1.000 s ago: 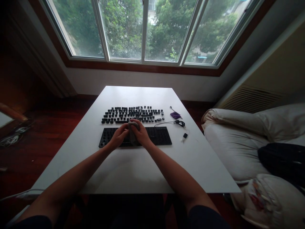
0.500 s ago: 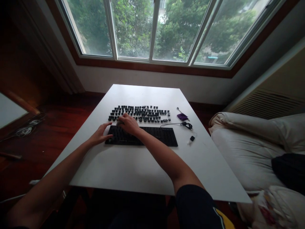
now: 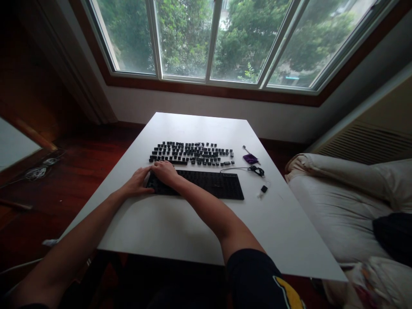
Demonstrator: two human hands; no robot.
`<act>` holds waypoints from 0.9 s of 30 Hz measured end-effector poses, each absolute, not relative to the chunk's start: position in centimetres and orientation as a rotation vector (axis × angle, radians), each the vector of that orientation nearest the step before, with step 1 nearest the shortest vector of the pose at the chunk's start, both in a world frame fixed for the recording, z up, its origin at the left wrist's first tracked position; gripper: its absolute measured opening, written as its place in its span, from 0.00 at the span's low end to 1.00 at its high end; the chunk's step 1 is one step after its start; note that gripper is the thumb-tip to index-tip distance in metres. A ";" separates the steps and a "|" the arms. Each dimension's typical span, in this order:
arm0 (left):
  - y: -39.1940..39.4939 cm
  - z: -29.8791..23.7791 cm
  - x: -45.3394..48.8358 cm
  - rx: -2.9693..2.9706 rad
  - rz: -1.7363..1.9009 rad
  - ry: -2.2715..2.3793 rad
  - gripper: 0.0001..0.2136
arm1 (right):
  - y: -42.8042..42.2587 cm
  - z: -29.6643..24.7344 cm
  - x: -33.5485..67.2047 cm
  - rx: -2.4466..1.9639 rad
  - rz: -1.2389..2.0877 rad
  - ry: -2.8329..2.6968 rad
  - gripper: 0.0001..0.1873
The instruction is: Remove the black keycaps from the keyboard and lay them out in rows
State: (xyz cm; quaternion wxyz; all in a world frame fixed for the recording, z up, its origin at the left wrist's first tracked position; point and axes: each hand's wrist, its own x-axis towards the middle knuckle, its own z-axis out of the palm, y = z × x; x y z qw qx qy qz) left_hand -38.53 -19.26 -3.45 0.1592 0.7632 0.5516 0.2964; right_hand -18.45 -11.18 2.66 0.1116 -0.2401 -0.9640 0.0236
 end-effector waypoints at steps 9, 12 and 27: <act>-19.2 -2.7 -38.2 2.203 0.829 1.535 0.47 | -10.3 3.0 -15.6 -0.643 0.064 -2.937 0.14; -19.2 -2.8 -38.1 2.275 0.755 1.560 0.48 | -10.2 3.7 -13.8 -0.649 0.029 -2.984 0.13; -19.4 -3.0 -38.1 2.379 0.592 1.646 0.49 | -9.4 5.4 3.4 -1.011 -0.033 -3.105 0.18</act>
